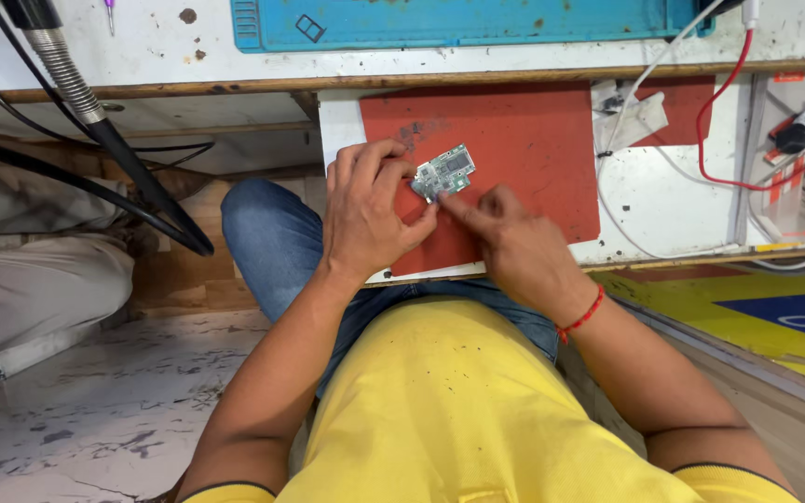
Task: The person scrapes a small circuit board with a metal tool while seated on the floor. They then use a hot air gun to heat the board, holding it in place with their left hand.
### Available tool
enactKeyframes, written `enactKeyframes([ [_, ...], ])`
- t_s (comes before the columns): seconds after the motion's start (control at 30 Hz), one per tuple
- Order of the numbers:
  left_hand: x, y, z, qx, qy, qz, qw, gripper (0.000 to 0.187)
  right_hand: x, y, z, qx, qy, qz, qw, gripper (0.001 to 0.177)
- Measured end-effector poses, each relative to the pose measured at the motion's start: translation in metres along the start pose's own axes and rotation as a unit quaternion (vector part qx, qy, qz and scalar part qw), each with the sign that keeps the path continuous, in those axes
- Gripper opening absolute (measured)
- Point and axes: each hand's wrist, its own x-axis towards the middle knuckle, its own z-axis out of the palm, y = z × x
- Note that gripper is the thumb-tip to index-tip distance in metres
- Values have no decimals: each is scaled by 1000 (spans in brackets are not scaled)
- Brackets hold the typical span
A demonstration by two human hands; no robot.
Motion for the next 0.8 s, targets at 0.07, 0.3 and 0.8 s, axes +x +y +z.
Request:
enactKeyframes([
  [0.07, 1, 1, 4, -5, 0, 0, 1000, 41, 0, 2, -1, -15, 39, 69, 997, 55],
  [0.3, -3, 1, 4, -20, 8, -8, 1000, 41, -5, 10, 1, -21, 50, 80, 995, 55],
  [0.8, -4, 0, 6, -18, 11, 3, 1000, 40, -12, 7, -1, -13, 48, 81, 995, 59],
])
